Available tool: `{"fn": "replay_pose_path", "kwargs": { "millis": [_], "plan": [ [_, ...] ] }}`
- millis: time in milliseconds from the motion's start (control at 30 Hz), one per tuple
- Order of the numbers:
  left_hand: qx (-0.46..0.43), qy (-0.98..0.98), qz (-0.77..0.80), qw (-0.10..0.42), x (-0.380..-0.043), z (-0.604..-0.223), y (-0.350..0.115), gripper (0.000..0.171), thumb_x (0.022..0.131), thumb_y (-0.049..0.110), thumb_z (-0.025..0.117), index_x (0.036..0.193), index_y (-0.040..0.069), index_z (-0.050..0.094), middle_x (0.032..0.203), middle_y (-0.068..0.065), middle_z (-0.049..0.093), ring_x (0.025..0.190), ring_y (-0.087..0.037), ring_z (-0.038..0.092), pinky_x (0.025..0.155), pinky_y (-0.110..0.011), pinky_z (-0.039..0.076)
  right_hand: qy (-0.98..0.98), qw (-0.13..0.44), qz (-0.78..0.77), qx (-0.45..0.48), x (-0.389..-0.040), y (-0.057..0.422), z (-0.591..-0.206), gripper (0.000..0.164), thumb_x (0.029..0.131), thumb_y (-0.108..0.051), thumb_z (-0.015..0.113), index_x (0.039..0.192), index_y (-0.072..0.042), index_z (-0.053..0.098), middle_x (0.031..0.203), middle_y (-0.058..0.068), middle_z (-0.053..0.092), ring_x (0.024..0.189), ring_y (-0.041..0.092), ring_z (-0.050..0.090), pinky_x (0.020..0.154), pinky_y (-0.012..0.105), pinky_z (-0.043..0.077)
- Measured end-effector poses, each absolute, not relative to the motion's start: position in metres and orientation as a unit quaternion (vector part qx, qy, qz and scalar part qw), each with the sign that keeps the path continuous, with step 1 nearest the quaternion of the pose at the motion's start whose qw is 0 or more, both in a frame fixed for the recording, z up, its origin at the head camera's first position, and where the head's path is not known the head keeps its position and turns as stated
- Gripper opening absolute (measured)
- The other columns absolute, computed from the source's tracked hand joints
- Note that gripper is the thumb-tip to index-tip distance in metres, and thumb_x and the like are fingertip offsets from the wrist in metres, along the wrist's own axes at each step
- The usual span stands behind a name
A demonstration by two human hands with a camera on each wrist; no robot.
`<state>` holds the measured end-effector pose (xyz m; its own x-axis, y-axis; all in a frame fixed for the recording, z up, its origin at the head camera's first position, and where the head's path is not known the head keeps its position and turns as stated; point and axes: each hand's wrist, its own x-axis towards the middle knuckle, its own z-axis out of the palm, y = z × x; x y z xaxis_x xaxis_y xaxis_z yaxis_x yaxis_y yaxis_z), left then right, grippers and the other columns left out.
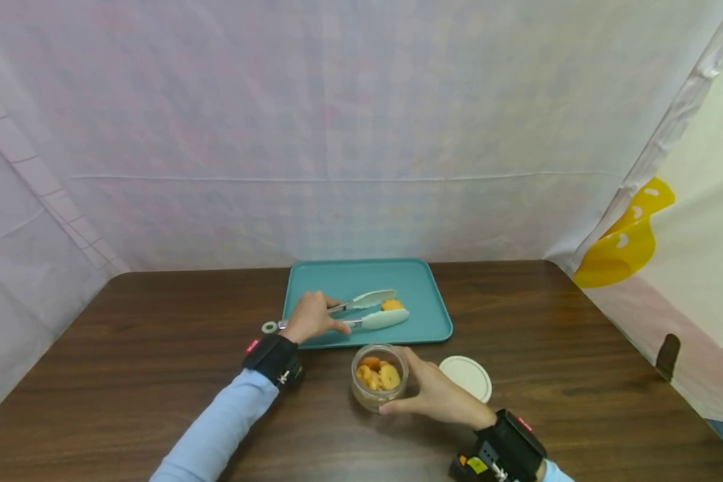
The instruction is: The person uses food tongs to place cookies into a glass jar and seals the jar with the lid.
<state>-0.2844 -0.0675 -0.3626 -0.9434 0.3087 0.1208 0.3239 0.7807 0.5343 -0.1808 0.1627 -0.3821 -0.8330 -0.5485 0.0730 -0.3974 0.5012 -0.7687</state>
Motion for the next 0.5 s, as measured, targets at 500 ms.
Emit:
{"fn": "replay_pose_path", "kwargs": {
  "millis": [500],
  "plan": [
    [-0.166, -0.939, -0.299, 0.023, -0.2811, -0.3617, -0.0664, 0.053, 0.062, 0.029, 0.08, 0.105, 0.002, 0.065, 0.098, -0.018, 0.064, 0.038, -0.007, 0.008, 0.039, -0.021, 0.017, 0.86, 0.109, -0.422, -0.265, -0.1796, 0.1629, -0.3793, 0.084, 0.071, -0.044, 0.07, 0.138, -0.018, 0.026, 0.131, -0.002, 0.044, 0.116, 0.015, 0.045, 0.092, 0.038, 0.037]
  ]
}}
